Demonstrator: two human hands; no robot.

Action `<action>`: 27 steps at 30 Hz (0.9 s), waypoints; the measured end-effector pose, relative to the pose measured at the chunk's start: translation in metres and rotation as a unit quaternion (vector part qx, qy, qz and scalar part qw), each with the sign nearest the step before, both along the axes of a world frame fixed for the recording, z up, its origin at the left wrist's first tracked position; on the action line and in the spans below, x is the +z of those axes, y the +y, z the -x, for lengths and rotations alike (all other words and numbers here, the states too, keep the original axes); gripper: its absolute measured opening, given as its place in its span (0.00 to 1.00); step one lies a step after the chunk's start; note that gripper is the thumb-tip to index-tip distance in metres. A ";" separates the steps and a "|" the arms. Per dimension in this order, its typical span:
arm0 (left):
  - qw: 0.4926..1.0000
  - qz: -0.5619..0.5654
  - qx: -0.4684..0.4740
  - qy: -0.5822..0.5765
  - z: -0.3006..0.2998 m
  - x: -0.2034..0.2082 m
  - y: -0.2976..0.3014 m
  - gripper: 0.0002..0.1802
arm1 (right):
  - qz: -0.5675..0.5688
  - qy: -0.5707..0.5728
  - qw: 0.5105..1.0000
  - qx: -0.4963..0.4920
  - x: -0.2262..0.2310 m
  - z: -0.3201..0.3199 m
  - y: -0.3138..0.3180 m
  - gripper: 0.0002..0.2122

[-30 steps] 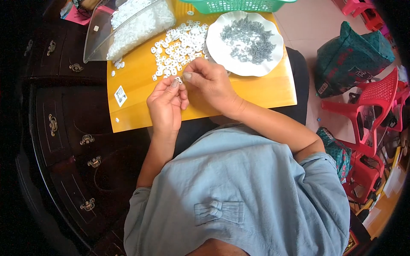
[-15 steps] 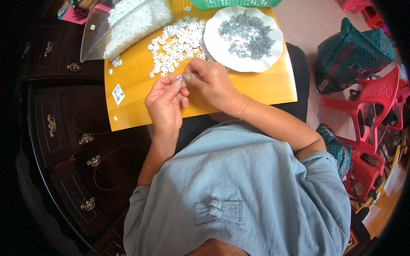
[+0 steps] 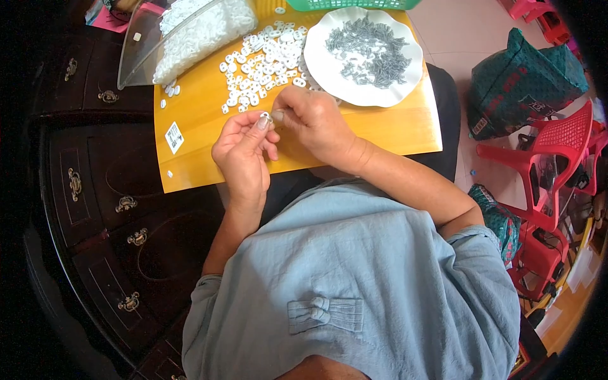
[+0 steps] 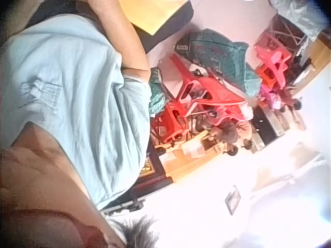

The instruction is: Manually assembling small white plastic components by inserting metal pins into them.

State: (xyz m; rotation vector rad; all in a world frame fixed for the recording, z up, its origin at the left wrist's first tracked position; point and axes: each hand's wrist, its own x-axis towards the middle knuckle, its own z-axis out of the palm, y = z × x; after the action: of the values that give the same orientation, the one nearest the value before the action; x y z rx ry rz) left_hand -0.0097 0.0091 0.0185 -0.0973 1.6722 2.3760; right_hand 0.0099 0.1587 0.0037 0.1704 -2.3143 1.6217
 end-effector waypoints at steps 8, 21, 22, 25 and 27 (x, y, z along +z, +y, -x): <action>0.999 0.016 0.035 0.031 -0.004 -0.006 0.003 0.03 | -0.020 0.065 0.998 -0.002 -0.003 0.002 -0.008 0.04; 0.999 0.014 0.008 -0.041 -0.004 -0.008 -0.008 0.03 | -0.012 0.001 1.000 0.027 -0.010 -0.001 -0.005 0.02; 0.999 0.021 -0.001 -0.040 -0.005 -0.008 -0.008 0.03 | -0.024 0.009 0.999 0.023 -0.011 -0.001 -0.005 0.02; 0.998 0.049 -0.025 -0.032 -0.006 -0.010 -0.010 0.03 | -0.028 0.001 0.999 0.021 -0.011 -0.002 -0.004 0.02; 0.996 0.071 -0.038 -0.025 -0.005 -0.013 -0.012 0.03 | -0.031 0.010 0.999 0.018 -0.014 -0.001 -0.004 0.02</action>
State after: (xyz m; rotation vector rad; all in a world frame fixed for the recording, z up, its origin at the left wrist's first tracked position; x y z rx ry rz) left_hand -0.0044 -0.0026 0.0053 -0.1125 1.7862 2.1811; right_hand 0.0113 0.1544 -0.0103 0.2425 -2.3612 1.5600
